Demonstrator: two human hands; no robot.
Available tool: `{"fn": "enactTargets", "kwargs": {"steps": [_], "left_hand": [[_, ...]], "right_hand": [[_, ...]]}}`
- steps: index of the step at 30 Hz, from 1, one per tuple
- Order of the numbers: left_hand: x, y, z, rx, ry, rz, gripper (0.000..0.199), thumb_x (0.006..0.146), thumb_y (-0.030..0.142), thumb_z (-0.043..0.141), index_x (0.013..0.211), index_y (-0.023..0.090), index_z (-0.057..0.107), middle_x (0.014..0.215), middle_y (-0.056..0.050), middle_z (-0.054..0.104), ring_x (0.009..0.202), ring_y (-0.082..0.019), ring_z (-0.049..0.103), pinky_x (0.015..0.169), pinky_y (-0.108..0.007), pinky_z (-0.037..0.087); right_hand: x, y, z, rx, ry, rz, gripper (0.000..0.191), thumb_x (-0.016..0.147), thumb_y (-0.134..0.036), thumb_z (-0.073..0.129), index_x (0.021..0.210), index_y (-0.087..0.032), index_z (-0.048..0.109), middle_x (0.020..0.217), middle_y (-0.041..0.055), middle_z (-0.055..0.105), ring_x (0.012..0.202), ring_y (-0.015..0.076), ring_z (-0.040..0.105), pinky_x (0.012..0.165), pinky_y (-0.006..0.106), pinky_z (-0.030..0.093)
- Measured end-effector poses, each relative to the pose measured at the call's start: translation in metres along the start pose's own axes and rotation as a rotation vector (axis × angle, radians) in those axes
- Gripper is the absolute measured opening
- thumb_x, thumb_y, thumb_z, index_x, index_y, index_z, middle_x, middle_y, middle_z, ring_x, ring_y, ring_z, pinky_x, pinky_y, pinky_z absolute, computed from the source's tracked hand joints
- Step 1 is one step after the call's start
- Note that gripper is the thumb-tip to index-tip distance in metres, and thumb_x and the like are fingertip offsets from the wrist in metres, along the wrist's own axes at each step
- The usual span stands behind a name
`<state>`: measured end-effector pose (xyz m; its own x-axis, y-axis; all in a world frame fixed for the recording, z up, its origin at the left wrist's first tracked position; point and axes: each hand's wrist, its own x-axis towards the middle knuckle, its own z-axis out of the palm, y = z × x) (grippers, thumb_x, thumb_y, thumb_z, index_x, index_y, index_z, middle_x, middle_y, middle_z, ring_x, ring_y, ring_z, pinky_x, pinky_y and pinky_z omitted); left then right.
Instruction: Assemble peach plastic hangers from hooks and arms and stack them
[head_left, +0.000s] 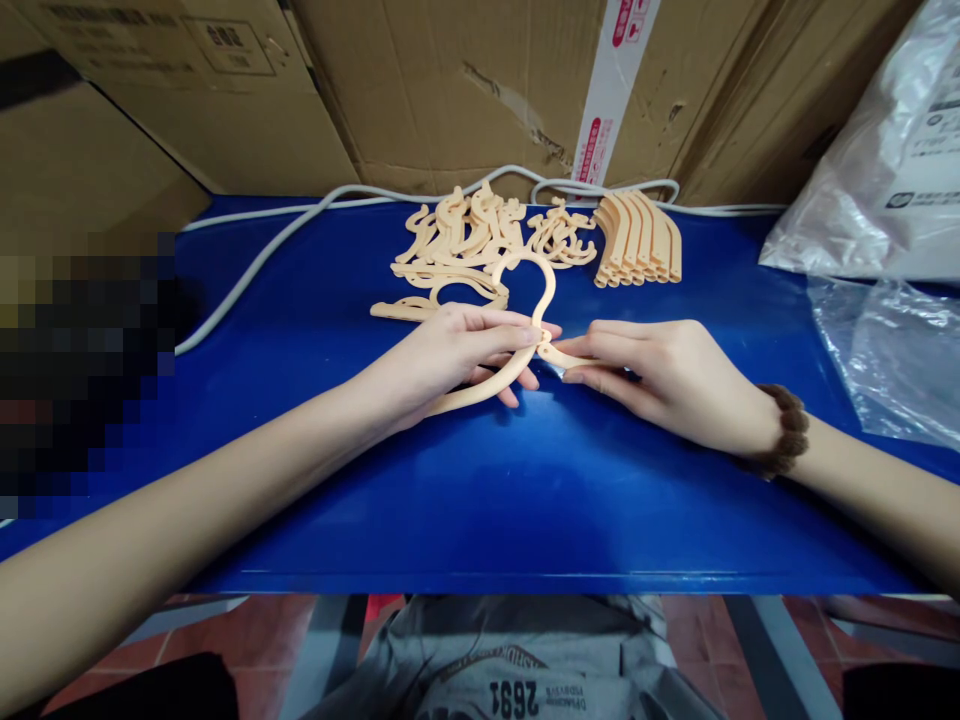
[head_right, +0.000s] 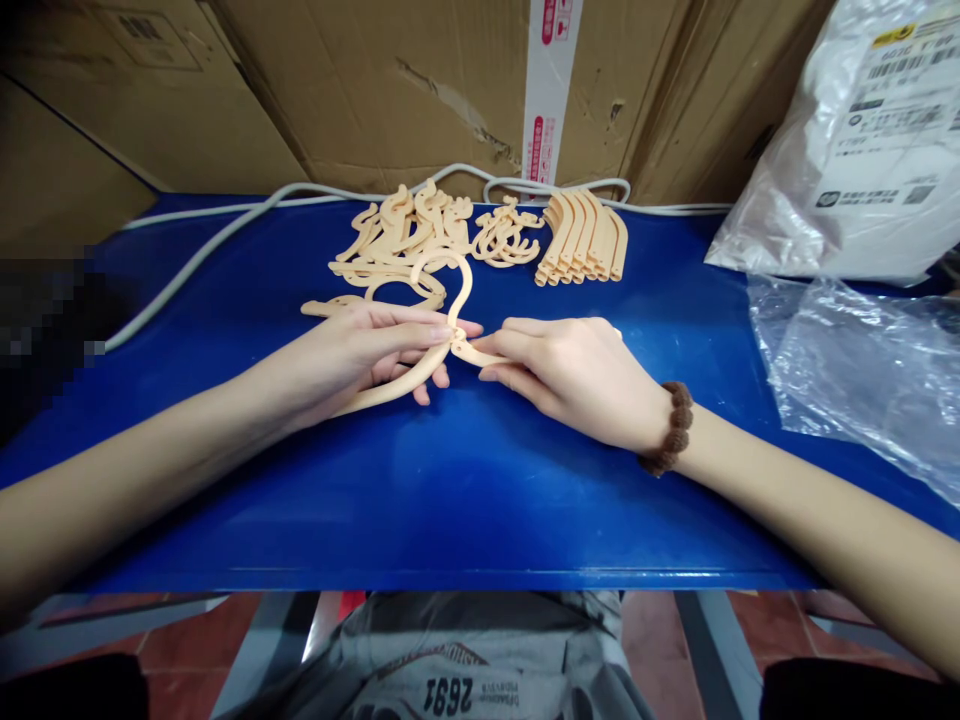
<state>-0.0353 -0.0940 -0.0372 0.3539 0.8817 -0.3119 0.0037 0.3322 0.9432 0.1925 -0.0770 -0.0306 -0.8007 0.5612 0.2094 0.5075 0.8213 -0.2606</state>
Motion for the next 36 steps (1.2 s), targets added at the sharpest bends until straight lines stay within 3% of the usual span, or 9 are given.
{"fn": "enactTargets", "kwargs": {"steps": [7,18,23,29,36], "left_hand": [[-0.0019,0.0008,-0.0001,0.039,-0.039,0.025,0.023,0.094,0.03,0.063,0.107,0.018,0.078,0.06,-0.001,0.066,0.047,-0.007,0.057,0.044,-0.014,0.049],[-0.0001,0.0018,-0.0033,0.019,-0.065,-0.042,0.023,0.088,0.027,0.069,0.108,0.019,0.077,0.069,-0.003,0.069,0.062,-0.014,0.068,0.046,-0.017,0.055],[-0.0006,0.0026,-0.0036,0.053,-0.045,-0.001,0.018,0.087,0.025,0.069,0.103,0.02,0.078,0.084,-0.004,0.075,0.066,-0.014,0.071,0.046,-0.016,0.056],[-0.0014,0.0031,-0.003,0.122,-0.025,0.101,0.019,0.087,0.024,0.07,0.103,0.017,0.078,0.082,-0.005,0.076,0.069,-0.015,0.072,0.049,-0.016,0.058],[-0.0006,0.0036,-0.0016,0.169,-0.009,0.109,0.021,0.091,0.022,0.067,0.108,0.015,0.076,0.081,-0.005,0.076,0.067,-0.013,0.071,0.05,-0.014,0.057]], "right_hand": [[-0.0011,0.0039,-0.0028,-0.036,0.008,-0.007,0.033,0.102,-0.035,0.045,0.116,-0.018,0.069,0.094,0.0061,0.071,0.079,0.0153,0.065,0.064,0.024,0.041],[-0.0023,0.002,-0.0011,-0.041,0.052,-0.041,0.028,0.102,-0.033,0.047,0.113,-0.019,0.069,0.094,0.0041,0.071,0.079,0.0139,0.065,0.065,0.024,0.042],[-0.0022,0.0005,-0.0029,0.012,0.031,-0.047,0.03,0.102,-0.034,0.047,0.117,-0.019,0.069,0.092,0.004,0.07,0.078,0.0138,0.064,0.064,0.024,0.042],[-0.0008,-0.001,-0.0038,0.077,0.009,-0.03,0.03,0.102,-0.034,0.047,0.11,-0.017,0.071,0.086,0.0036,0.066,0.073,0.0132,0.061,0.065,0.024,0.041],[-0.0005,-0.0016,-0.0022,0.089,0.002,-0.012,0.032,0.102,-0.034,0.047,0.111,-0.015,0.071,0.081,0.0025,0.062,0.069,0.0118,0.057,0.063,0.024,0.037]]}}
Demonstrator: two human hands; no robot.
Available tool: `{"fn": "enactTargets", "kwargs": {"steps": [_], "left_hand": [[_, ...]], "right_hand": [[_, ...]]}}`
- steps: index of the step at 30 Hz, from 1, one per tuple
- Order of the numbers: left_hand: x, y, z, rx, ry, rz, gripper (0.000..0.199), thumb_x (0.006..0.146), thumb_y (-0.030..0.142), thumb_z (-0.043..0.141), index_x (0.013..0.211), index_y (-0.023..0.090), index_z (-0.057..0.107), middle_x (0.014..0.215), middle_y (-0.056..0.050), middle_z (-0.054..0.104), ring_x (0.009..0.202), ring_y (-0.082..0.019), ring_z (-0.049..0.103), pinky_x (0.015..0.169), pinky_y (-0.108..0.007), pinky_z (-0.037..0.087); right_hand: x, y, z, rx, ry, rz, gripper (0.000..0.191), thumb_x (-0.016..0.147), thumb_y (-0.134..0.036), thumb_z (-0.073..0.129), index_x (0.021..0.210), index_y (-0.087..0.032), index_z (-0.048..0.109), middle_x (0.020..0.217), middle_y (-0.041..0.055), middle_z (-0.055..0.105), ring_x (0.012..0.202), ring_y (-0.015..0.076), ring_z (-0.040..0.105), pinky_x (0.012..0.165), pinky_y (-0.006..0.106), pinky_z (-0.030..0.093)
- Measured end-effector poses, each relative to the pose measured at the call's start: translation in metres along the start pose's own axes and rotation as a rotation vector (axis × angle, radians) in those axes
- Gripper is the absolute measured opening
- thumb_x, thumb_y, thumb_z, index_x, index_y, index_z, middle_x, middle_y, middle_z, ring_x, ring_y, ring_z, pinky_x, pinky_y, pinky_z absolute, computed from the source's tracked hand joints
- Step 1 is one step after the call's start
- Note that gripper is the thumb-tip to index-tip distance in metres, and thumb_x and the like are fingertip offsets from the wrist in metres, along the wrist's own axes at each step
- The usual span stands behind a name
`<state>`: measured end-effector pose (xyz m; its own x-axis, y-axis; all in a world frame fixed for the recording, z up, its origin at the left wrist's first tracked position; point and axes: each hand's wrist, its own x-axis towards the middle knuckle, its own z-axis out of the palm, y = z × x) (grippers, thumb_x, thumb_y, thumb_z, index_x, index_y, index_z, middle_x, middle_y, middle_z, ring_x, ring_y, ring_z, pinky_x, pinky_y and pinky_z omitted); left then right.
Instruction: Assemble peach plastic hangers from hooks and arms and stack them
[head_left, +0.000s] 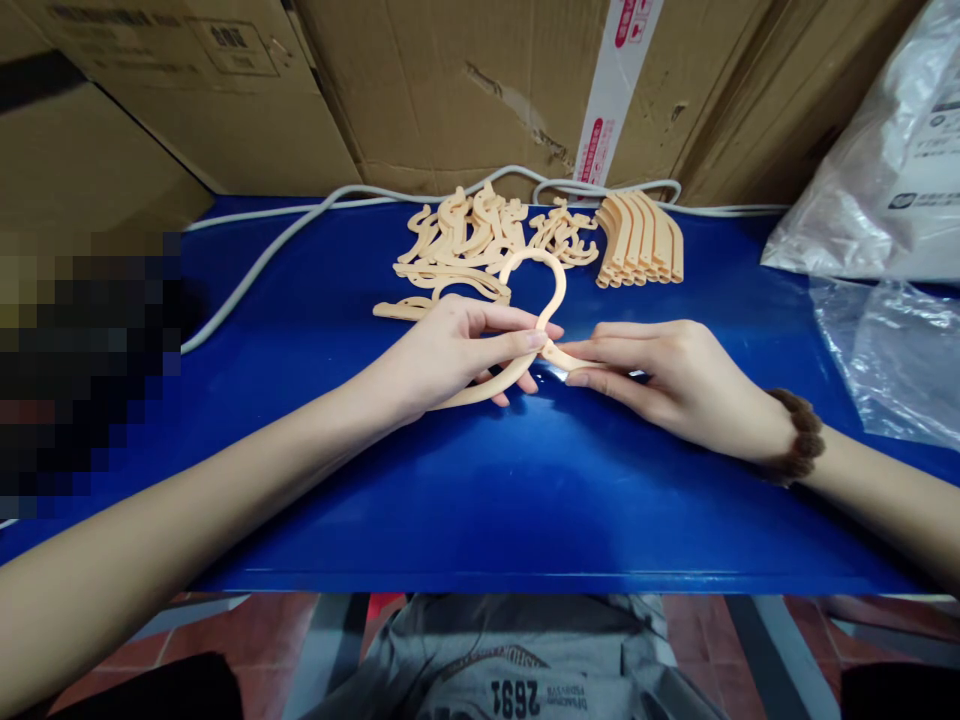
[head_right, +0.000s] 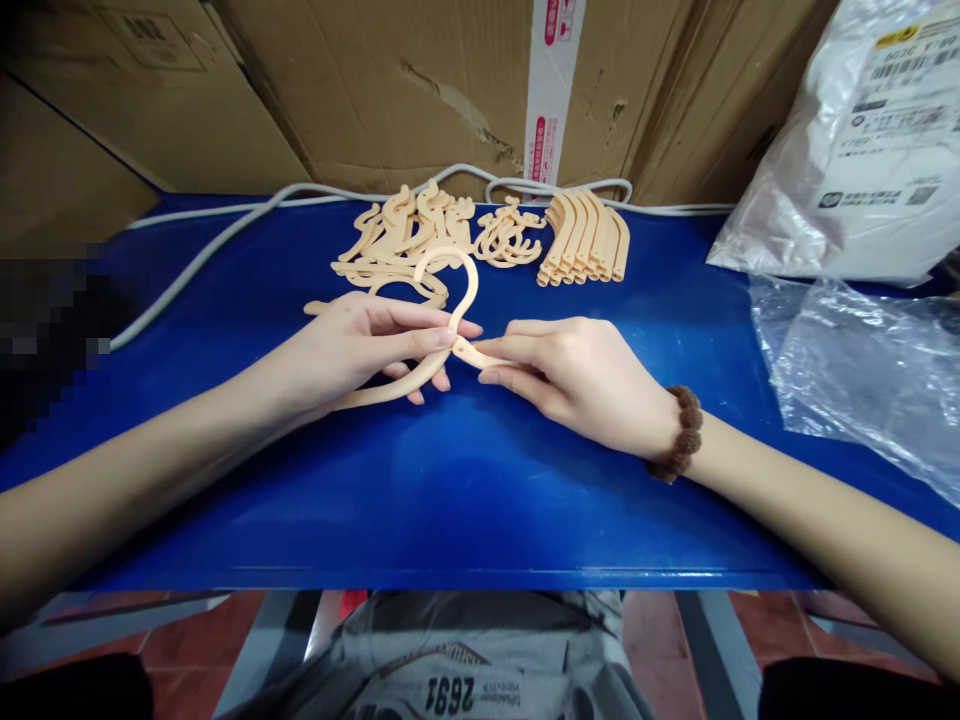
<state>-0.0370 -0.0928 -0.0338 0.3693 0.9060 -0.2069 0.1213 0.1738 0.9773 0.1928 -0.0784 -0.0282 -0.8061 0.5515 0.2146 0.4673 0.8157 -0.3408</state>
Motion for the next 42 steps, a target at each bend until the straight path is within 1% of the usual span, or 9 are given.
{"fn": "enactTargets", "kwargs": {"steps": [4,7,11,14,17,23,30,36,42], "left_hand": [[0.0,-0.003,0.0,0.035,0.008,-0.004,0.025,0.093,0.024,0.065,0.114,0.014,0.074,0.08,-0.005,0.075,0.067,-0.011,0.07,0.051,-0.014,0.057],[0.0,-0.005,0.001,0.046,0.013,-0.004,0.026,0.096,0.025,0.061,0.115,0.013,0.073,0.073,-0.004,0.073,0.063,-0.01,0.068,0.05,-0.013,0.056],[-0.001,-0.003,0.006,0.059,0.02,-0.001,0.026,0.098,0.024,0.056,0.112,0.01,0.072,0.066,-0.003,0.068,0.057,-0.009,0.064,0.046,-0.013,0.052],[-0.001,0.0,0.009,0.073,0.042,-0.023,0.024,0.099,0.02,0.052,0.106,0.008,0.072,0.068,-0.002,0.068,0.051,-0.007,0.061,0.041,-0.012,0.048],[-0.001,0.001,0.011,0.102,0.039,-0.029,0.025,0.1,0.019,0.049,0.1,0.007,0.071,0.063,0.0,0.064,0.045,-0.005,0.056,0.039,-0.012,0.046],[-0.001,-0.004,0.009,0.197,0.013,0.055,0.027,0.1,0.026,0.05,0.094,0.009,0.07,0.061,0.002,0.062,0.044,-0.004,0.053,0.039,-0.011,0.041],[-0.002,-0.004,0.009,0.233,0.005,0.061,0.029,0.1,0.027,0.049,0.086,0.01,0.067,0.057,0.002,0.062,0.041,-0.004,0.05,0.039,-0.012,0.04],[-0.003,-0.008,0.008,0.215,-0.036,0.059,0.03,0.1,0.03,0.048,0.09,0.011,0.069,0.058,0.002,0.062,0.041,-0.004,0.048,0.039,-0.012,0.039],[-0.004,-0.006,0.006,0.292,-0.071,0.09,0.032,0.1,0.031,0.045,0.087,0.012,0.067,0.055,0.003,0.06,0.04,-0.004,0.044,0.041,-0.015,0.036]], "right_hand": [[0.001,-0.001,0.002,-0.006,-0.004,0.024,0.033,0.102,-0.034,0.047,0.111,-0.014,0.072,0.079,0.0025,0.061,0.067,0.0116,0.055,0.062,0.024,0.035],[0.001,-0.002,0.002,-0.005,-0.007,0.041,0.033,0.102,-0.033,0.047,0.11,-0.014,0.073,0.079,0.0023,0.061,0.065,0.0114,0.053,0.061,0.024,0.035],[0.001,-0.005,0.003,0.003,-0.003,0.061,0.031,0.101,-0.032,0.048,0.1,-0.013,0.073,0.08,0.0027,0.063,0.064,0.0108,0.053,0.06,0.024,0.035],[0.001,-0.007,0.003,0.009,0.001,0.082,0.028,0.101,-0.029,0.048,0.107,-0.015,0.072,0.084,0.0025,0.066,0.066,0.0108,0.056,0.062,0.023,0.036],[0.001,-0.008,0.002,0.022,0.01,0.099,0.029,0.101,-0.029,0.048,0.112,-0.017,0.072,0.085,0.0024,0.067,0.069,0.0115,0.058,0.064,0.023,0.038],[0.002,-0.011,0.0,0.083,-0.004,0.125,0.031,0.102,-0.03,0.047,0.113,-0.017,0.072,0.086,0.003,0.069,0.07,0.0121,0.06,0.066,0.023,0.04],[0.001,-0.013,0.0,0.036,-0.017,0.153,0.03,0.101,-0.031,0.047,0.109,-0.018,0.073,0.084,0.0024,0.068,0.068,0.012,0.057,0.063,0.024,0.037],[0.0,-0.014,0.001,0.02,-0.026,0.158,0.029,0.102,-0.031,0.047,0.108,-0.018,0.073,0.084,0.0025,0.067,0.068,0.012,0.056,0.063,0.025,0.036],[0.001,-0.014,-0.001,0.036,-0.032,0.147,0.028,0.101,-0.029,0.048,0.111,-0.019,0.072,0.083,0.002,0.066,0.065,0.0108,0.054,0.062,0.024,0.035]]}}
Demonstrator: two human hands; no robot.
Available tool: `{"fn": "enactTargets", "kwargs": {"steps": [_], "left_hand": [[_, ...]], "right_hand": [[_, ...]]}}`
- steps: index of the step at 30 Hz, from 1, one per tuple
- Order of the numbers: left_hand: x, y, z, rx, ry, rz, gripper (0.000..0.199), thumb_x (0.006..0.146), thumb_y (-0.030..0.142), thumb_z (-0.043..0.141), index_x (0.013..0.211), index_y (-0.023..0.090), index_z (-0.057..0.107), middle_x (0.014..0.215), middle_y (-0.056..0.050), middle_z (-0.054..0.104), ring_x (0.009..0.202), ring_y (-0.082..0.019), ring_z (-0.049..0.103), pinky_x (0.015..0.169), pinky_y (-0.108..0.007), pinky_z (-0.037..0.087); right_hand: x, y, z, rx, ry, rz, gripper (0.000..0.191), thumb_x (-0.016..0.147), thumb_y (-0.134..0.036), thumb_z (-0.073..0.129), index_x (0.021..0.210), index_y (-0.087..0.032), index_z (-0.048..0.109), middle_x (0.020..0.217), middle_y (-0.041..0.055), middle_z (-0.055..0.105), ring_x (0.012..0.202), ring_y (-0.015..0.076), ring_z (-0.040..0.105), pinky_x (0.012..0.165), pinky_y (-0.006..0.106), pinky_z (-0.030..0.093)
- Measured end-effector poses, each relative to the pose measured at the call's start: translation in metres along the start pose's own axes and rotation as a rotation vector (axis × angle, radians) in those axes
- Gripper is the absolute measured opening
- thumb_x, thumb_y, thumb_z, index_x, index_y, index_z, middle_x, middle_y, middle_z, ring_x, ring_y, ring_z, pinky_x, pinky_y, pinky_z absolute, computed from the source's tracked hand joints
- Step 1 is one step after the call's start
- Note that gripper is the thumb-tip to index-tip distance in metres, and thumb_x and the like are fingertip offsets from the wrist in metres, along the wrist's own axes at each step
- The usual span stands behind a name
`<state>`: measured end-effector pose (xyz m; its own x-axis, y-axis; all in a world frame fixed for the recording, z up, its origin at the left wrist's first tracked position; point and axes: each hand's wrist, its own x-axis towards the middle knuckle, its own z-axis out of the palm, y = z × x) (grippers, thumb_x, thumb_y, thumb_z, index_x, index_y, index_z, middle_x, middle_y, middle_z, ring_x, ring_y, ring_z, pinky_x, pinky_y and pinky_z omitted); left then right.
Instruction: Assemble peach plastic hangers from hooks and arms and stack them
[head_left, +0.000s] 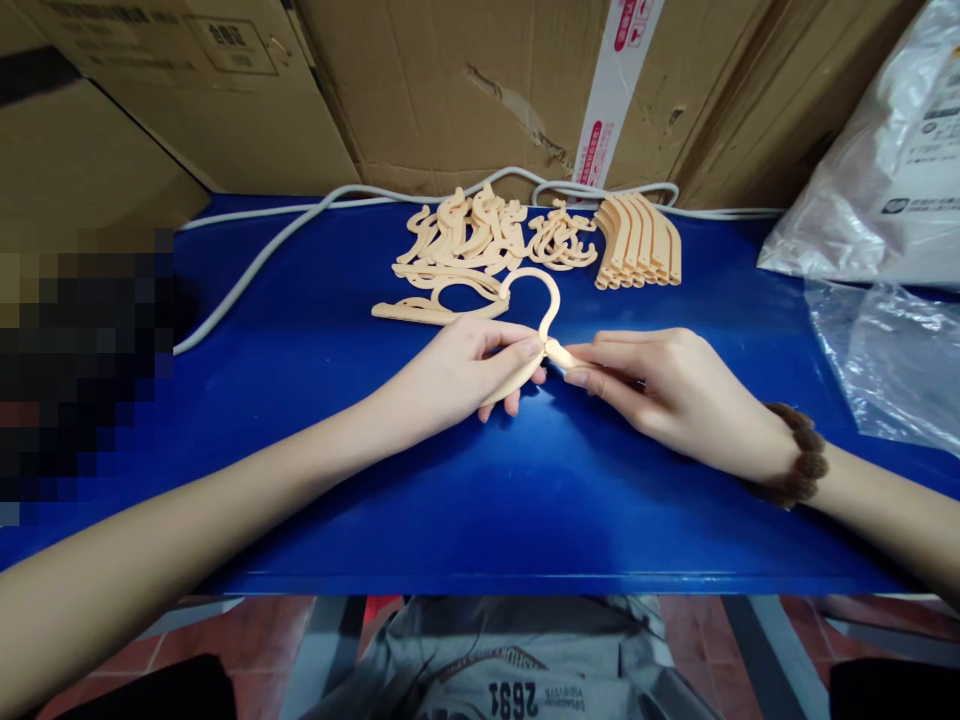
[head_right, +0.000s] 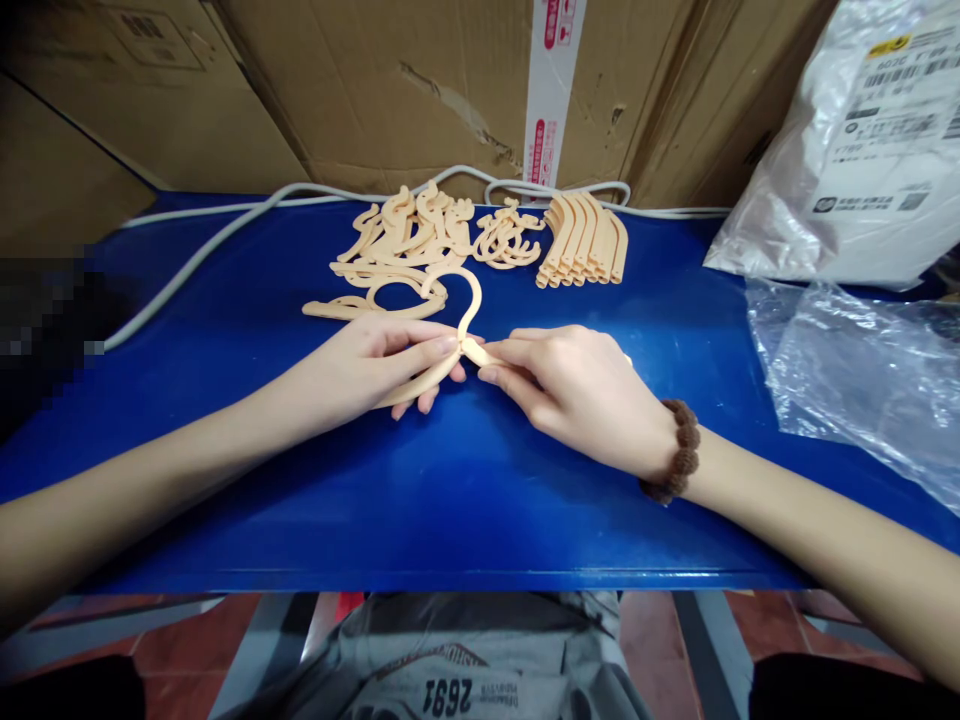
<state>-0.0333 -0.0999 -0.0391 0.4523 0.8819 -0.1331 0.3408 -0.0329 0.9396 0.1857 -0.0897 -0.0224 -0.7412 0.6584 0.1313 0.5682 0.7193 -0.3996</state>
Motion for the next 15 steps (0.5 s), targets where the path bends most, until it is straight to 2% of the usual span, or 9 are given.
{"fn": "enactTargets", "kwargs": {"steps": [4,7,9,11,15], "left_hand": [[-0.001,0.002,-0.001,0.238,0.043,0.083,0.033,0.101,0.03,0.042,0.082,0.013,0.064,0.054,0.004,0.055,0.044,-0.007,0.046,0.048,-0.019,0.036],[-0.002,0.0,-0.002,0.539,0.1,0.245,0.032,0.101,0.025,0.04,0.081,0.014,0.062,0.069,0.0,0.062,0.063,-0.011,0.056,0.061,-0.024,0.039],[-0.003,-0.002,-0.002,0.706,0.104,0.306,0.028,0.1,0.025,0.041,0.086,0.015,0.064,0.079,-0.002,0.065,0.073,-0.015,0.059,0.066,-0.026,0.038],[-0.004,-0.004,-0.002,0.822,0.103,0.336,0.024,0.098,0.028,0.045,0.095,0.016,0.065,0.083,-0.003,0.067,0.077,-0.018,0.061,0.064,-0.027,0.037],[-0.005,-0.004,-0.004,0.976,0.099,0.36,0.03,0.101,0.039,0.044,0.104,0.016,0.063,0.086,-0.004,0.069,0.075,-0.02,0.064,0.059,-0.028,0.032]], "right_hand": [[0.0,0.002,0.001,-0.037,-0.008,-0.037,0.028,0.101,-0.027,0.047,0.108,-0.017,0.072,0.082,0.0026,0.065,0.062,0.0105,0.053,0.06,0.024,0.034],[0.0,0.005,0.003,-0.091,-0.012,-0.093,0.031,0.102,-0.028,0.044,0.112,-0.015,0.07,0.083,0.0042,0.065,0.064,0.0117,0.055,0.06,0.024,0.036],[-0.001,0.007,0.003,-0.107,-0.022,-0.127,0.033,0.101,-0.028,0.043,0.116,-0.014,0.069,0.086,0.0059,0.067,0.068,0.013,0.059,0.062,0.024,0.04],[-0.002,0.008,0.003,-0.121,-0.029,-0.153,0.033,0.101,-0.026,0.043,0.118,-0.013,0.067,0.093,0.0078,0.069,0.074,0.0144,0.063,0.065,0.025,0.043],[-0.004,0.011,0.001,-0.181,-0.005,-0.23,0.033,0.101,-0.025,0.043,0.121,-0.013,0.066,0.098,0.0082,0.07,0.076,0.0144,0.064,0.063,0.025,0.043]]}}
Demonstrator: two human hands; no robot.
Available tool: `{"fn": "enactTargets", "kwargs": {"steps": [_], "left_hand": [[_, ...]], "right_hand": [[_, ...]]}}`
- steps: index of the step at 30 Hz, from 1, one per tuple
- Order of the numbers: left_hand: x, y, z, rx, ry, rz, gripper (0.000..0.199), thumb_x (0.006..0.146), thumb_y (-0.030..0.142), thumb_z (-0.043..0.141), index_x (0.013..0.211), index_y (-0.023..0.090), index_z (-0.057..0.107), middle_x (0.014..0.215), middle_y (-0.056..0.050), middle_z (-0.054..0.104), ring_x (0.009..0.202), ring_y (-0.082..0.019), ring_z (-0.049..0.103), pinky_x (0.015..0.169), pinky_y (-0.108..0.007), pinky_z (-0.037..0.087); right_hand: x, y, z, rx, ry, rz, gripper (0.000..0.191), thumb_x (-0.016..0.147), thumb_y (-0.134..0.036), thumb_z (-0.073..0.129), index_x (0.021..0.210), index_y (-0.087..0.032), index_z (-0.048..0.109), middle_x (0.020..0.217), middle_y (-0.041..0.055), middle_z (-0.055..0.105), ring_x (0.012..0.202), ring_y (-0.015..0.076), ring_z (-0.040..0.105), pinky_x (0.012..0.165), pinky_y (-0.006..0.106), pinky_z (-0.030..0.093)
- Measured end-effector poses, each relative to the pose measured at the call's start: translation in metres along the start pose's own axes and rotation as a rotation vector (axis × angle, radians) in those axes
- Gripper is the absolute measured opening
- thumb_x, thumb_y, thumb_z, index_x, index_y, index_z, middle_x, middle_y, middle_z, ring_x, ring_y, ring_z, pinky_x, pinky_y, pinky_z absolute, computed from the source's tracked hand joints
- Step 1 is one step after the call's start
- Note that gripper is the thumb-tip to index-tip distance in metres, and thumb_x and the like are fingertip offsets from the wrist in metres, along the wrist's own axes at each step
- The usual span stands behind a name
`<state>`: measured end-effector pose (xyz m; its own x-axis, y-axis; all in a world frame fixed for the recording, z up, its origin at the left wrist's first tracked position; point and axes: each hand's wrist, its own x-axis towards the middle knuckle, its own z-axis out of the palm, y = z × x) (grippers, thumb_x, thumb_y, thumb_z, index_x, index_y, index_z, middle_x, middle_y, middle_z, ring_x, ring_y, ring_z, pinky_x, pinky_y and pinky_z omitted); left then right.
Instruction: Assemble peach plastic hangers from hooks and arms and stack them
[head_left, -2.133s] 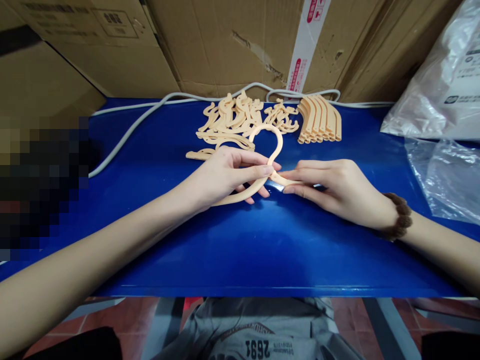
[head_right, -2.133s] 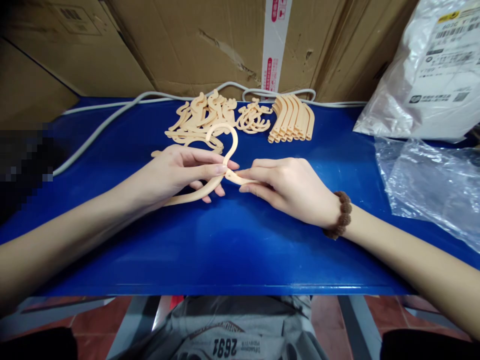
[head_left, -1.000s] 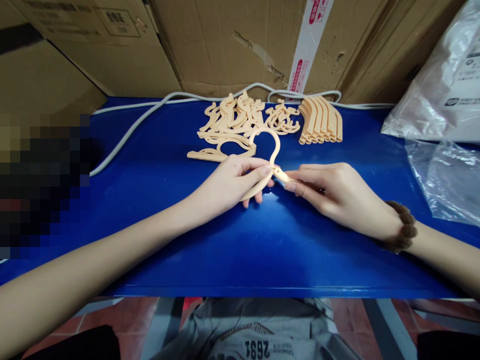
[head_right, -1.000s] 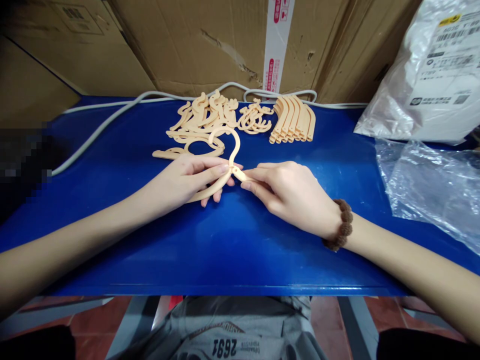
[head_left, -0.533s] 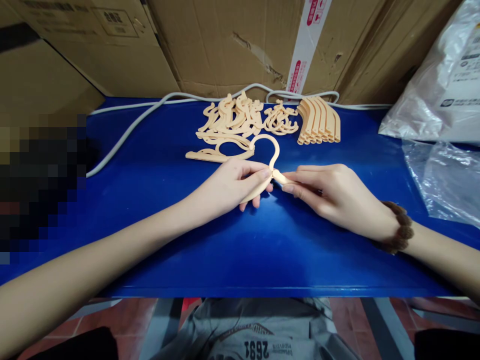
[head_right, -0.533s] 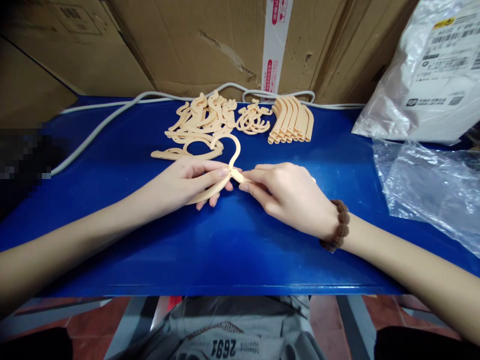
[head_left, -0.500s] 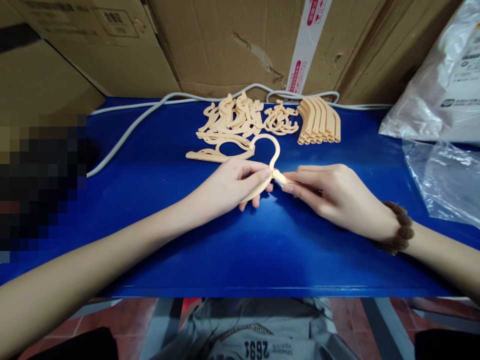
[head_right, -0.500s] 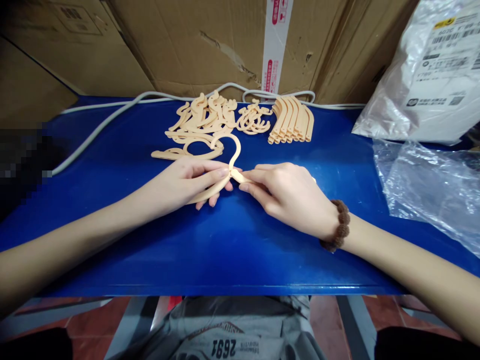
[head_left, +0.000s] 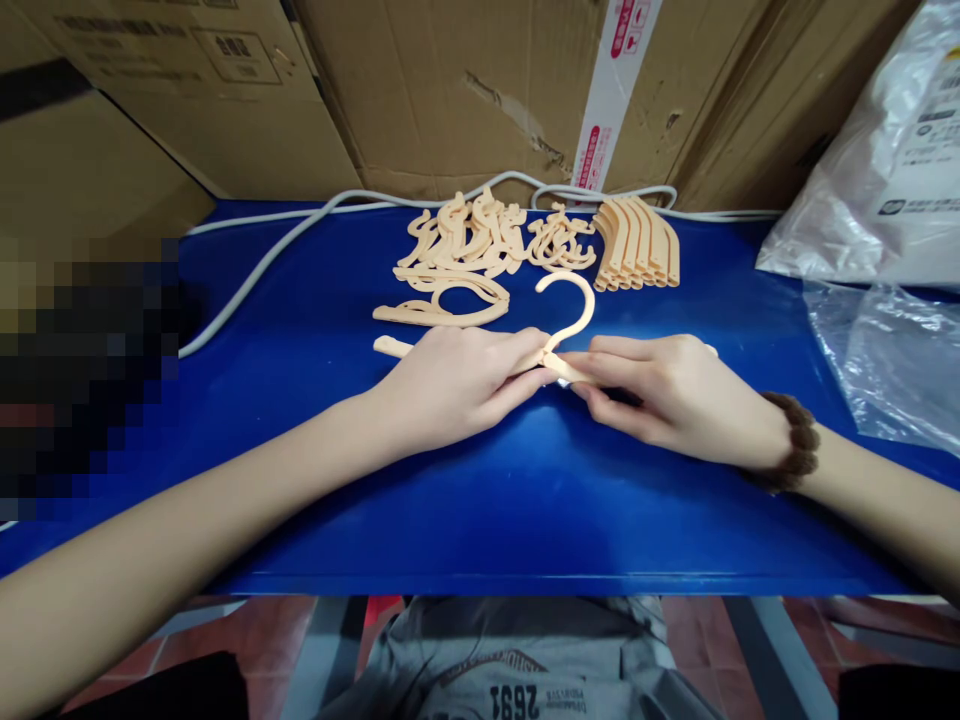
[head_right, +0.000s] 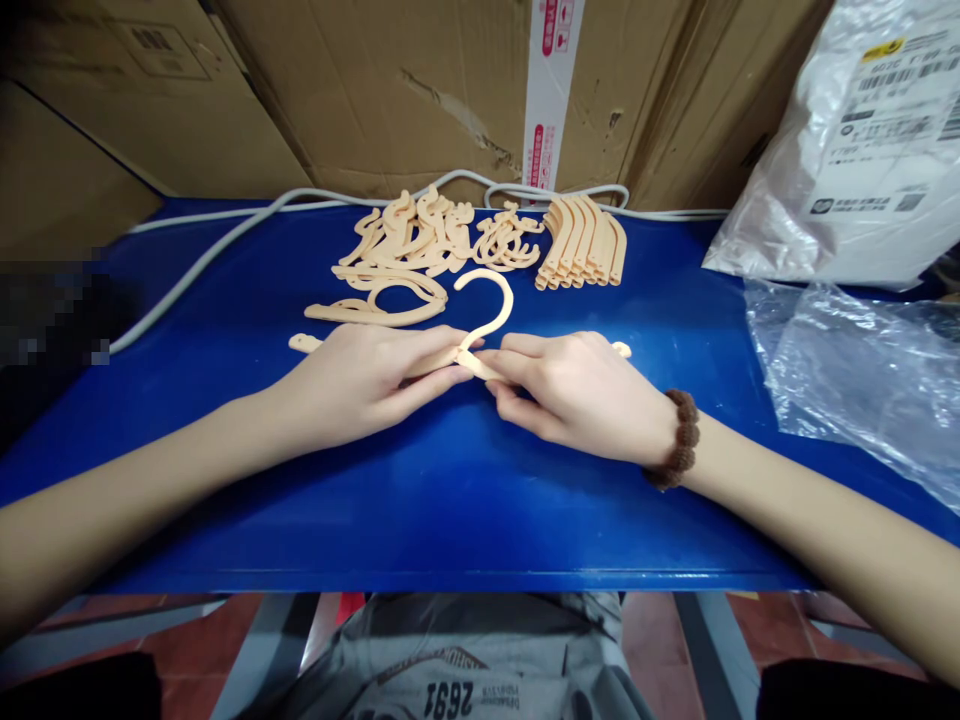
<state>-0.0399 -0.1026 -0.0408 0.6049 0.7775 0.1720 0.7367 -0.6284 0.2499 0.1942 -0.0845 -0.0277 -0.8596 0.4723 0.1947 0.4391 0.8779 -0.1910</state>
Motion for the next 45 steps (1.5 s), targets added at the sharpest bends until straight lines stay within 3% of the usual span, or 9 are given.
{"fn": "enactTargets", "kwargs": {"steps": [7,16,20,23,28,35,45], "left_hand": [[0.001,-0.002,-0.002,0.174,0.067,0.026,0.032,0.103,0.04,0.041,0.095,0.016,0.061,0.077,-0.005,0.067,0.069,-0.019,0.061,0.056,-0.027,0.026],[0.002,-0.005,-0.005,0.163,0.045,-0.026,0.036,0.102,0.042,0.039,0.09,0.016,0.061,0.074,-0.003,0.064,0.06,-0.016,0.057,0.053,-0.027,0.024],[0.002,-0.006,-0.005,0.176,0.072,-0.032,0.04,0.102,0.047,0.038,0.093,0.017,0.063,0.075,-0.004,0.065,0.062,-0.017,0.059,0.053,-0.027,0.025],[0.002,-0.006,-0.003,0.177,0.094,-0.032,0.039,0.101,0.047,0.039,0.098,0.018,0.065,0.079,-0.004,0.068,0.065,-0.018,0.062,0.053,-0.027,0.026],[0.0,-0.003,-0.003,0.168,0.109,-0.01,0.037,0.1,0.044,0.04,0.095,0.018,0.065,0.075,-0.004,0.068,0.063,-0.017,0.061,0.053,-0.027,0.025],[-0.001,-0.002,-0.004,0.177,0.137,0.015,0.037,0.1,0.043,0.04,0.092,0.019,0.066,0.065,-0.002,0.062,0.061,-0.015,0.057,0.053,-0.026,0.022],[-0.001,-0.001,-0.003,0.16,0.121,0.035,0.034,0.099,0.044,0.043,0.094,0.018,0.066,0.072,-0.003,0.066,0.063,-0.017,0.059,0.053,-0.027,0.024]], "right_hand": [[0.004,0.007,-0.003,-0.275,0.139,-0.084,0.03,0.102,-0.03,0.045,0.106,-0.014,0.07,0.087,0.0077,0.07,0.079,0.0195,0.059,0.07,0.033,0.041],[0.0,0.007,-0.01,-0.443,0.242,-0.031,0.027,0.098,-0.035,0.052,0.114,-0.019,0.066,0.113,0.0136,0.068,0.102,0.0287,0.058,0.082,0.042,0.041],[-0.001,0.005,-0.008,-0.427,0.265,-0.057,0.026,0.1,-0.03,0.048,0.116,-0.021,0.066,0.095,0.0081,0.07,0.086,0.0224,0.062,0.072,0.037,0.042],[0.0,0.004,-0.004,-0.411,0.227,-0.062,0.033,0.102,-0.028,0.043,0.129,-0.022,0.06,0.086,0.0045,0.069,0.076,0.0179,0.062,0.066,0.033,0.041],[0.001,0.004,-0.001,-0.44,0.192,-0.097,0.037,0.102,-0.026,0.041,0.135,-0.016,0.055,0.087,0.0048,0.07,0.074,0.0163,0.062,0.066,0.03,0.041],[0.0,0.005,0.001,-0.442,0.168,-0.076,0.038,0.103,-0.028,0.04,0.136,-0.016,0.054,0.09,0.0059,0.071,0.078,0.017,0.064,0.067,0.03,0.043],[0.001,0.004,0.0,-0.45,0.204,-0.112,0.039,0.102,-0.027,0.044,0.138,-0.014,0.053,0.092,0.0067,0.071,0.077,0.0171,0.064,0.065,0.03,0.043]]}}
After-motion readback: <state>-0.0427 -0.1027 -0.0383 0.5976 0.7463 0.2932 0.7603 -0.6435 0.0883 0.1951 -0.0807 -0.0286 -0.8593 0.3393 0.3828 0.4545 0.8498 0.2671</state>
